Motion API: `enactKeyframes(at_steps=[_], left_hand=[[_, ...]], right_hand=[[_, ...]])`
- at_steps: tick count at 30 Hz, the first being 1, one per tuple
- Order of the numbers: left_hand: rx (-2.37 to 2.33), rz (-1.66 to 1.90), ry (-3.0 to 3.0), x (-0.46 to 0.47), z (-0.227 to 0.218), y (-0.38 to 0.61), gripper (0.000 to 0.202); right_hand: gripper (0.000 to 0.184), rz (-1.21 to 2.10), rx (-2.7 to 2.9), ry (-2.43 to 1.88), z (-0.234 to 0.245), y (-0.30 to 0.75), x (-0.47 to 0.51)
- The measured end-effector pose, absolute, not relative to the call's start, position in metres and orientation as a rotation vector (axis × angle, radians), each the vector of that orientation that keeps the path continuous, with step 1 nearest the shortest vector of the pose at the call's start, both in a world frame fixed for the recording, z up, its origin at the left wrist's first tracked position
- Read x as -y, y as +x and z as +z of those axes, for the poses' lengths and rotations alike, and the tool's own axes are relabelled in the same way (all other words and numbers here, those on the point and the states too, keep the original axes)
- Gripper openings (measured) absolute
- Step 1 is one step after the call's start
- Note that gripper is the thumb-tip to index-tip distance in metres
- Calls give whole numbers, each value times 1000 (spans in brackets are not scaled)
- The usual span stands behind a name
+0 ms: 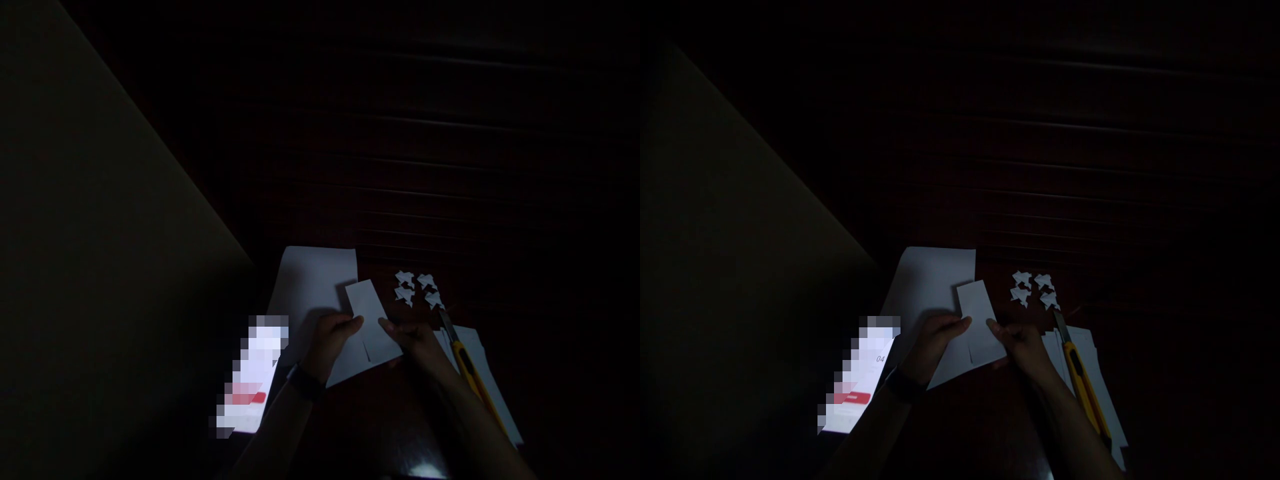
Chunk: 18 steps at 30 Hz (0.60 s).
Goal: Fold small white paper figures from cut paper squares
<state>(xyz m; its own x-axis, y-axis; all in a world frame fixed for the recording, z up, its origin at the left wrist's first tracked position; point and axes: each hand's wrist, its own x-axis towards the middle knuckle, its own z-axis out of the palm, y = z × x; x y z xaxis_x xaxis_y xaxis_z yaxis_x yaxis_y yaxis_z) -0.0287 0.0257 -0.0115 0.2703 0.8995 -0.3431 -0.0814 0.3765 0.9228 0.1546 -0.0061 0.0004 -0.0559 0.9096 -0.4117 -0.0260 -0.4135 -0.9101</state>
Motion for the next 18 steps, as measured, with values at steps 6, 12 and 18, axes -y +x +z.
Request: enactKeyframes(at_steps=[6, 12, 18], left_hand=[[-1106, 815, 940, -27, -5, -32, 33], [-1175, 782, 1000, -30, 2, -36, 34], [-1125, 794, 1028, -30, 2, -38, 36]], right_hand=[[38, 1667, 954, -1439, -4, 158, 7], [38, 1710, 1063, -1440, -3, 161, 9], [39, 1629, 1222, -1508, -1, 163, 9]])
